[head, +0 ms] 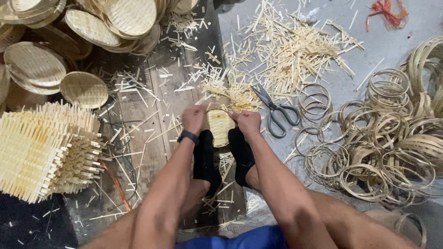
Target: The person sits on the floor and weaves small, round bamboo baskets. They place a bamboo ring onto a square woven base, tuck the loose ends of the base into the ring, and use shears to trim the excess material flush with the ring. The finished baskets are stacked in a pile to the left.
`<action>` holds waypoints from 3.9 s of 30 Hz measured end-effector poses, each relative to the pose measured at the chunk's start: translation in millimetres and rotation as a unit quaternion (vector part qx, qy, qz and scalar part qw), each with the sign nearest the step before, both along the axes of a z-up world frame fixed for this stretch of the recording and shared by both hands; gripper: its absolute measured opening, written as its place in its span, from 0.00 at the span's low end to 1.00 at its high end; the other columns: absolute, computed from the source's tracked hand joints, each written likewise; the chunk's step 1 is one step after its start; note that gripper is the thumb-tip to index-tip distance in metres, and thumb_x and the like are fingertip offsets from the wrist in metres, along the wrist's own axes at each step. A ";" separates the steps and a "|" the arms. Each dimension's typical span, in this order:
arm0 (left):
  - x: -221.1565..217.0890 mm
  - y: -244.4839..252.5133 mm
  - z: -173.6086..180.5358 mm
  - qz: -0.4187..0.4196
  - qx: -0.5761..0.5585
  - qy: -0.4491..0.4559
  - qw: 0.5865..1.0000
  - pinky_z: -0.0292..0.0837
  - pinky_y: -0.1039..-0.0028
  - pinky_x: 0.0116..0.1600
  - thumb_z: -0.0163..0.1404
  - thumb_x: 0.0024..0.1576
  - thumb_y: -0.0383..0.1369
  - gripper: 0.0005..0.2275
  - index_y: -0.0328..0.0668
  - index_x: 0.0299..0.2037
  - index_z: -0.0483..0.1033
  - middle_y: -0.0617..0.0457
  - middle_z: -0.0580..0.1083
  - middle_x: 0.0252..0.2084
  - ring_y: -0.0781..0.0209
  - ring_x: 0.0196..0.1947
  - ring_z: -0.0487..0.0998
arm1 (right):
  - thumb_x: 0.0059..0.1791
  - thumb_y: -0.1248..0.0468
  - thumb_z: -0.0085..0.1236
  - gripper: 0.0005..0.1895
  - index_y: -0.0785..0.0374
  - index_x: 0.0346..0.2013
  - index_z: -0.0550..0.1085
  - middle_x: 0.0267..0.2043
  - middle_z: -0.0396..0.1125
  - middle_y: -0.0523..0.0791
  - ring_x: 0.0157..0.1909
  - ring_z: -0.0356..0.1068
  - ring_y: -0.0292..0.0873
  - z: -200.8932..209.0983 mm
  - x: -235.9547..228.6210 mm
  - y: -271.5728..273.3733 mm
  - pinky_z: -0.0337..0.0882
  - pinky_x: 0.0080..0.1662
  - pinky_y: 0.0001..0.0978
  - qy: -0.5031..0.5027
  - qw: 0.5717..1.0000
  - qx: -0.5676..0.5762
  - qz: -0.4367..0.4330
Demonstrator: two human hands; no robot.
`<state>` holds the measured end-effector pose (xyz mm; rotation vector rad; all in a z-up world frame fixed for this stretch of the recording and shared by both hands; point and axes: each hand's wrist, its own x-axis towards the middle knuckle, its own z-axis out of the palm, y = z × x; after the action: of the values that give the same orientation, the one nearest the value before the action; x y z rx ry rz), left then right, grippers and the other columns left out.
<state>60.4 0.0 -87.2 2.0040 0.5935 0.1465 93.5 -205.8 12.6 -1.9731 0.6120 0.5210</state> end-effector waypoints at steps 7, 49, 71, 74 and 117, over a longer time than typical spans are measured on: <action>-25.7 11.7 15.0 0.030 -0.101 0.174 0.979 0.59 0.70 0.24 0.64 0.52 0.48 0.23 0.31 0.21 0.76 0.57 0.65 0.14 0.70 0.19 0.62 | 0.37 0.58 0.77 0.22 0.69 0.11 0.73 0.14 0.65 0.43 0.17 0.60 0.37 12.4 4.8 7.1 0.61 0.26 0.33 0.046 0.998 -0.010 -0.031; -36.7 -56.5 100.1 -0.227 0.208 -0.136 0.942 0.65 0.55 0.69 0.57 0.48 0.18 0.31 0.37 0.66 0.67 0.41 0.69 0.65 0.38 0.65 0.68 | 0.30 0.60 0.66 0.29 0.65 0.44 0.71 0.36 0.73 0.56 0.40 0.75 0.57 -49.9 0.4 -197.6 0.74 0.46 0.44 0.000 0.952 -0.048 0.303; -48.4 -63.1 84.6 -0.144 0.074 -0.055 0.985 0.71 0.61 0.63 0.65 0.46 0.24 0.26 0.41 0.57 0.74 0.44 0.75 0.57 0.43 0.59 0.74 | 0.45 0.55 0.57 0.15 0.63 0.38 0.73 0.39 0.68 0.51 0.45 0.70 0.55 -0.8 -4.3 -146.8 0.72 0.45 0.49 -0.220 0.778 -0.332 0.486; -47.7 -63.6 87.8 -0.153 0.080 -0.072 0.982 0.69 0.60 0.63 0.64 0.45 0.23 0.26 0.40 0.57 0.73 0.45 0.75 0.57 0.43 0.59 0.73 | 0.43 0.44 0.62 0.29 0.71 0.37 0.73 0.33 0.66 0.56 0.36 0.69 0.55 12.6 7.2 -129.3 0.71 0.39 0.48 -0.181 0.772 -0.345 0.502; -38.3 -77.7 123.6 -0.211 0.156 -0.044 0.964 0.67 0.53 0.61 0.58 0.50 0.25 0.25 0.50 0.60 0.73 0.32 0.69 0.58 0.34 0.57 0.70 | 0.38 0.48 0.61 0.25 0.69 0.33 0.73 0.32 0.67 0.55 0.38 0.69 0.55 16.2 28.4 -104.4 0.71 0.42 0.46 -0.265 0.743 -0.328 0.520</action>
<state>22.1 -77.7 36.4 2.3675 0.0786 0.0709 121.9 -310.2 28.9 -2.8880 -0.8923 0.3464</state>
